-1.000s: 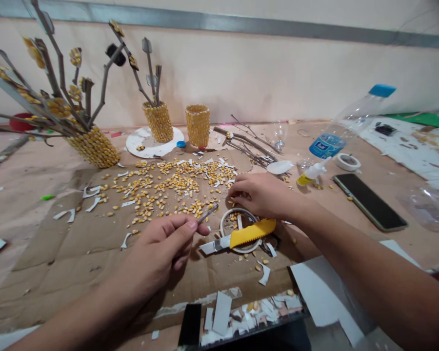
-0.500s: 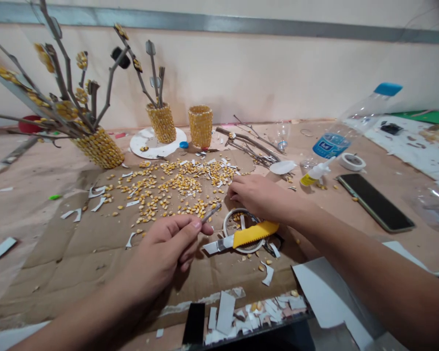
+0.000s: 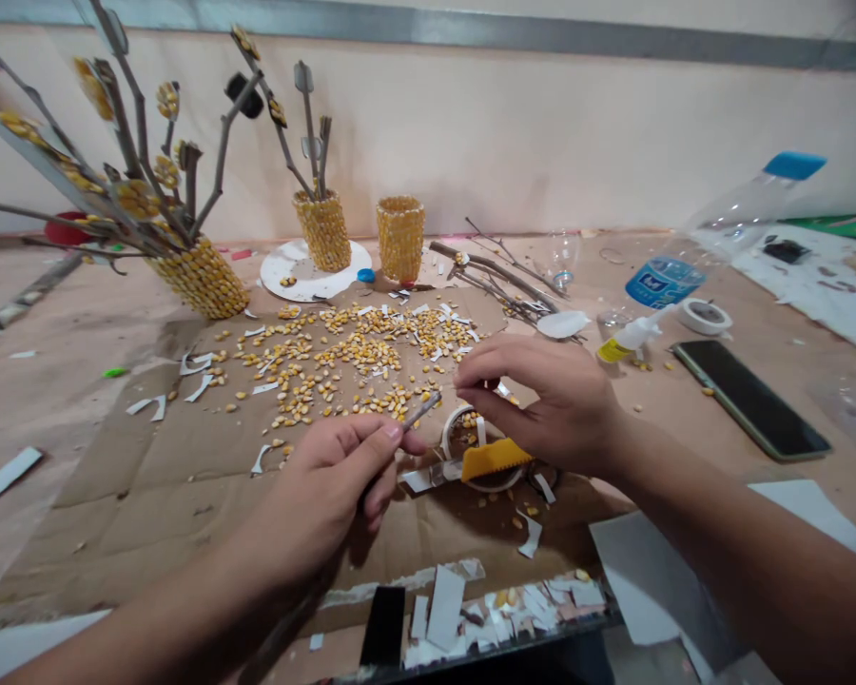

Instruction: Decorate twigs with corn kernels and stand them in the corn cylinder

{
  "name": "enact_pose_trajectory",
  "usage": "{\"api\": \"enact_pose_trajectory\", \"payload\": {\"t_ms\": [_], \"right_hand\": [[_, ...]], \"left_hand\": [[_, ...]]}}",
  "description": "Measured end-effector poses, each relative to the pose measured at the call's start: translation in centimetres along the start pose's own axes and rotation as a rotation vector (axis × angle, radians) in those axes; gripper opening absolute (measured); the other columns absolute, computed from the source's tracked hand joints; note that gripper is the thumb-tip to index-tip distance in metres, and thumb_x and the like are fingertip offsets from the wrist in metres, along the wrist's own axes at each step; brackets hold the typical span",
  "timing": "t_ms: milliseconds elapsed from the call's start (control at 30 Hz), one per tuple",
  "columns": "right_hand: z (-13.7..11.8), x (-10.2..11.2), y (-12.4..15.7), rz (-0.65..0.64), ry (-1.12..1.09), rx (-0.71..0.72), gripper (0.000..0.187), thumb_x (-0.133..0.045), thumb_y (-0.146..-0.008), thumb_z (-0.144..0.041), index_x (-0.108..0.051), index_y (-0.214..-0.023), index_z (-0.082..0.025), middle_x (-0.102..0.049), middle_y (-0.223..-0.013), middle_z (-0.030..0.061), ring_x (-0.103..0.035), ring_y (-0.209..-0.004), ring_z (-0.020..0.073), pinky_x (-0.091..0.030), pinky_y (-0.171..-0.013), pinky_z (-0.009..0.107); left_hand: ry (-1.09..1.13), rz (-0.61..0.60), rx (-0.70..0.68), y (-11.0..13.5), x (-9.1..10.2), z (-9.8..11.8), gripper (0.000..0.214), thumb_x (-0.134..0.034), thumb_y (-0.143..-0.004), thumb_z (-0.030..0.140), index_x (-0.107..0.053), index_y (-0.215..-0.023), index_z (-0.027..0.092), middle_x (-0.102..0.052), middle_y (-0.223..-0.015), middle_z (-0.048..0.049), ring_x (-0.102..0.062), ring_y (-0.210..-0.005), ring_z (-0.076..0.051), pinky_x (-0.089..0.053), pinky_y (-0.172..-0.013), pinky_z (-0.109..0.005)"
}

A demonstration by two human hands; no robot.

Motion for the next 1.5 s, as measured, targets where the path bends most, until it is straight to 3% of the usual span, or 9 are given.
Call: {"api": "enact_pose_trajectory", "payload": {"t_ms": [233,767,1233,1500], "right_hand": [[-0.8,-0.8,0.3,-0.055,0.069,0.069,0.013,-0.056,-0.105,-0.013,-0.066,-0.097,-0.018,-0.075,-0.09,0.0072,-0.07,-0.083,0.0181,-0.057,-0.074,0.031],[-0.5,-2.4,1.3,-0.008,0.126,0.183,0.004,-0.066,-0.101,-0.016,-0.067,-0.102,-0.019,-0.072,-0.089,0.0059,-0.064,-0.077,0.0171,-0.049,-0.066,0.03],[-0.8,-2.1,1.4,0.008,0.251,0.3,0.007,-0.065,-0.1,-0.015,-0.069,-0.104,-0.02,-0.074,-0.085,0.0046,-0.065,-0.073,0.0181,-0.047,-0.064,0.033],[-1.3,-1.9,1.0,0.029,0.335,0.371,0.008,-0.063,-0.101,-0.014,-0.07,-0.1,-0.017,-0.075,-0.083,0.0052,-0.061,-0.07,0.0171,-0.041,-0.058,0.034]], "left_hand": [[-0.039,-0.015,0.002,-0.3,0.2,0.3,0.037,-0.066,-0.095,0.054,-0.071,-0.093,0.018,-0.047,-0.043,0.0076,-0.041,-0.037,-0.009,-0.035,-0.039,-0.018],[0.092,-0.186,0.016,-0.6,0.6,0.3,0.038,-0.064,-0.096,0.054,-0.069,-0.083,0.018,-0.056,-0.045,0.0037,-0.051,-0.039,-0.011,-0.04,-0.041,-0.019],[0.063,-0.175,0.015,-0.1,0.2,0.5,0.041,-0.065,-0.094,0.057,-0.067,-0.08,0.019,-0.056,-0.044,0.0031,-0.052,-0.038,-0.011,-0.038,-0.041,-0.019],[0.123,-0.23,0.031,-0.2,0.3,0.4,0.039,-0.063,-0.097,0.053,-0.068,-0.079,0.019,-0.056,-0.044,0.0033,-0.054,-0.038,-0.01,-0.042,-0.043,-0.018]]}}
Point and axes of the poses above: each hand's wrist, its own y-axis away from the middle knuckle, its own x-axis out of the back of the hand, z = x × y, the point moved 2 cm from there along -y, towards the middle knuckle
